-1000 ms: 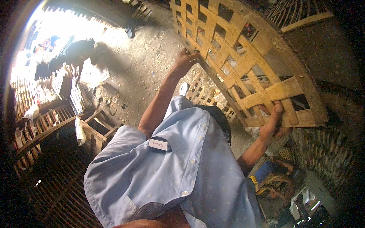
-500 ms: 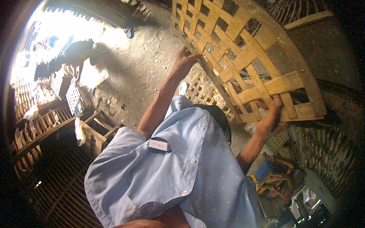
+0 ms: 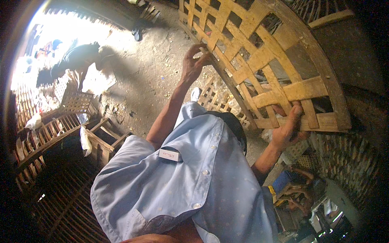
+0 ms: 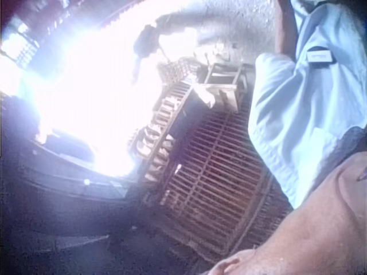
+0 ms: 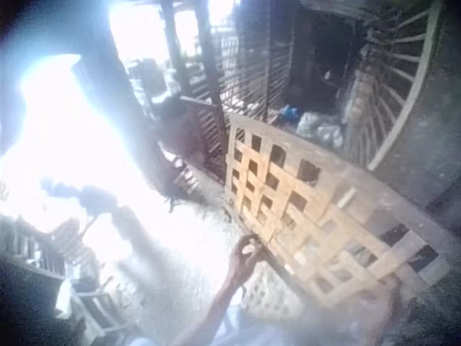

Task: The person assembles a bamboo lattice tray by hand, inserting thin bamboo strips into the frame and tapping them into place. The person then places a plastic sheet over the tray and adjusts it.

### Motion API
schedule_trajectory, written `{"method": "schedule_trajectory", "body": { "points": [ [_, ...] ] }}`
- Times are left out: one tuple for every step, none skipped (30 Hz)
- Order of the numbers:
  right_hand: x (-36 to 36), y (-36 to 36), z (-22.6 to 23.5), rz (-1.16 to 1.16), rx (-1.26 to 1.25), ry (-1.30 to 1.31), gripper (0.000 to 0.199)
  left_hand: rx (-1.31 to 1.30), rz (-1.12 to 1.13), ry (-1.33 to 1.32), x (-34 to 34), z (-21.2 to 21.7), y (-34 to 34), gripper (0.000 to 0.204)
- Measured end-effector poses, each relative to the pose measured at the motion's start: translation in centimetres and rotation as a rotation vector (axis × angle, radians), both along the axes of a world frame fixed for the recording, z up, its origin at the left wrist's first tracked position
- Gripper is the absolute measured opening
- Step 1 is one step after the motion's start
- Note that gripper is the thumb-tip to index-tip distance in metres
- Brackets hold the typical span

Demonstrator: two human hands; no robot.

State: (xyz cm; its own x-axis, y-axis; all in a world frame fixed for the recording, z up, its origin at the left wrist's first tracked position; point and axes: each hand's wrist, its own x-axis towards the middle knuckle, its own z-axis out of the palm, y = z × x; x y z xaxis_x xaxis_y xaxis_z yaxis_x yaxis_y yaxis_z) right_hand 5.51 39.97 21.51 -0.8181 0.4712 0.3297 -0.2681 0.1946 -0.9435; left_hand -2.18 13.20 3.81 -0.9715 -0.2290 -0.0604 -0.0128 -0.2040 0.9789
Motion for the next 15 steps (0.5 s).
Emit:
{"method": "schedule_trajectory", "body": {
  "points": [
    [0.0,-0.2,0.2,0.002,-0.003,0.0,0.041,-0.041,-0.013,0.004,-0.1,0.3,-0.3,0.034],
    [-0.1,-0.7,0.6,0.004,-0.006,0.0,0.041,0.043,-0.006,-0.053,-0.2,0.8,-0.4,0.029],
    [-0.1,-0.9,0.8,0.006,-0.009,0.0,0.041,0.083,-0.014,-0.061,-0.3,0.4,-0.5,0.03],
    [-0.1,-0.9,0.9,0.013,-0.008,-0.014,0.042,0.123,-0.02,-0.069,-0.5,0.3,-0.8,0.03],
    [0.0,-0.7,0.9,0.019,-0.008,-0.029,0.042,0.164,-0.026,-0.077,-0.5,0.1,-1.1,0.03],
    [0.0,-0.5,0.9,0.026,-0.007,-0.043,0.043,0.213,-0.043,-0.149,-0.5,0.0,-1.6,0.029],
    [-0.1,-0.1,0.6,0.028,-0.02,-0.047,0.044,0.061,-0.008,-0.144,-0.5,0.1,-1.6,0.029],
    [-0.1,0.4,0.0,0.03,-0.034,-0.05,0.044,-0.091,0.026,-0.138,-0.4,0.3,-1.7,0.028],
    [-0.1,0.7,-0.3,0.032,-0.047,-0.054,0.045,-0.243,0.06,-0.132,-0.4,0.4,-1.7,0.028],
    [-0.1,0.7,-0.5,0.044,-0.058,-0.055,0.046,-0.267,0.137,-0.026,0.0,0.8,-1.3,0.024],
    [-0.1,0.8,-0.6,0.056,-0.069,-0.056,0.047,-0.334,0.222,0.009,0.0,0.3,-1.2,0.023],
    [-0.2,0.8,-0.8,0.068,-0.079,-0.057,0.047,-0.401,0.306,0.045,-0.1,-0.7,-1.3,0.022],
    [-0.3,0.6,-1.1,0.086,-0.145,-0.101,0.047,-0.469,0.395,0.08,-0.2,-1.9,-1.6,0.021],
    [-0.4,0.4,-1.7,0.097,-0.207,-0.145,0.047,-0.302,0.469,0.18,-0.7,-2.5,-2.0,0.018],
    [-0.4,0.2,-2.0,0.108,-0.269,-0.189,0.047,-0.371,0.599,0.104,-0.7,-3.0,-2.5,0.025]
  ]
}}
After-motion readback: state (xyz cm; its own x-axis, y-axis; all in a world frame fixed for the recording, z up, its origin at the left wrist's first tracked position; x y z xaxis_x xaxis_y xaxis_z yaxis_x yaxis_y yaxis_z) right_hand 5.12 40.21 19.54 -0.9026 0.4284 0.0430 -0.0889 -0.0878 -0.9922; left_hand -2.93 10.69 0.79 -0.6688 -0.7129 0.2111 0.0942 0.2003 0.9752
